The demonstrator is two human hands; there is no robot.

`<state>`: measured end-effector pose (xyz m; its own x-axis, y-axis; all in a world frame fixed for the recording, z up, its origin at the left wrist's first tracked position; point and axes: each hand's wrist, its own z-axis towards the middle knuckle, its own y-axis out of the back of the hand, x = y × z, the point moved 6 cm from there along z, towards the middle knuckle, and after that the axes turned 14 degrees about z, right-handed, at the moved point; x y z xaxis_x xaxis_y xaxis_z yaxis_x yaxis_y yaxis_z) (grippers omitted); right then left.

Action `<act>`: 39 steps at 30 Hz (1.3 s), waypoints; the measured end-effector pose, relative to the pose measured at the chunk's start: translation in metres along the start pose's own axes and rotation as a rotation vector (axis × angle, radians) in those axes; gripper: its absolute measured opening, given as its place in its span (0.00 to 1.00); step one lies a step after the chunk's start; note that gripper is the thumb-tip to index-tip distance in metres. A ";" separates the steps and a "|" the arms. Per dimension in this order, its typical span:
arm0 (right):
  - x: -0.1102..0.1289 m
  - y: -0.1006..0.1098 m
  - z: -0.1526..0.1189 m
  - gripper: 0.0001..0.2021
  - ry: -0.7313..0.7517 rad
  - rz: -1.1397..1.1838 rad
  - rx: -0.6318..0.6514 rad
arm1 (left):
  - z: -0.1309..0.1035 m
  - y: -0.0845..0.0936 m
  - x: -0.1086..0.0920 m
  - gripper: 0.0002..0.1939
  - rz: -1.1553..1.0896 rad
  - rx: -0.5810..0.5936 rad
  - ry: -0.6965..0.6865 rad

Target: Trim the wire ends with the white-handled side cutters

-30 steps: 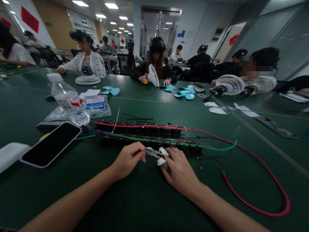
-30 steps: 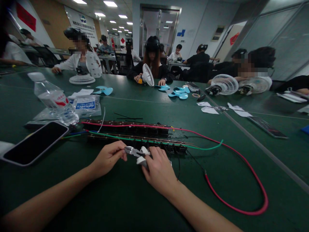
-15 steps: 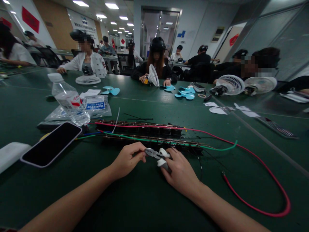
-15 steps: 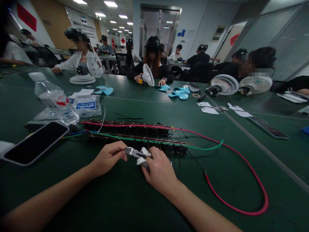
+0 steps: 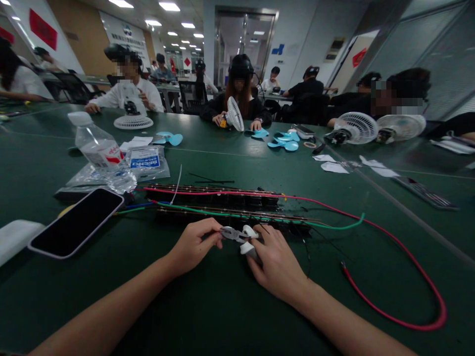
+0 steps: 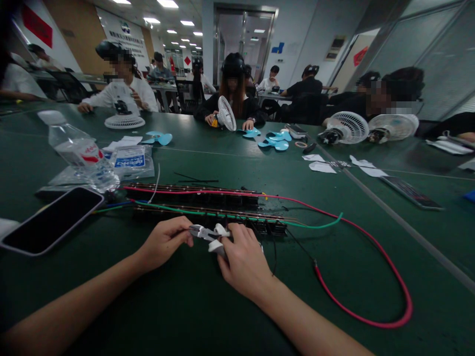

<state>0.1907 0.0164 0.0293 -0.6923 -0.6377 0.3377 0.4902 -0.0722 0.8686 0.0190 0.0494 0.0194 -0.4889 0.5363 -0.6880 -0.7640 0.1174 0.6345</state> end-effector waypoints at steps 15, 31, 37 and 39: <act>0.002 0.000 -0.001 0.11 -0.009 0.031 0.024 | 0.000 0.002 -0.002 0.10 0.041 -0.039 -0.007; 0.001 -0.001 -0.001 0.09 0.000 -0.023 -0.001 | 0.000 0.002 -0.003 0.11 0.049 -0.038 -0.027; -0.001 -0.003 -0.002 0.08 0.005 -0.048 0.005 | 0.001 0.003 -0.007 0.10 0.053 -0.061 -0.019; -0.002 -0.004 -0.002 0.08 0.000 -0.055 -0.007 | 0.001 0.004 -0.007 0.08 0.051 -0.070 -0.007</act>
<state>0.1908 0.0165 0.0249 -0.7184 -0.6327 0.2892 0.4549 -0.1126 0.8834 0.0198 0.0467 0.0266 -0.5250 0.5457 -0.6531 -0.7659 0.0316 0.6421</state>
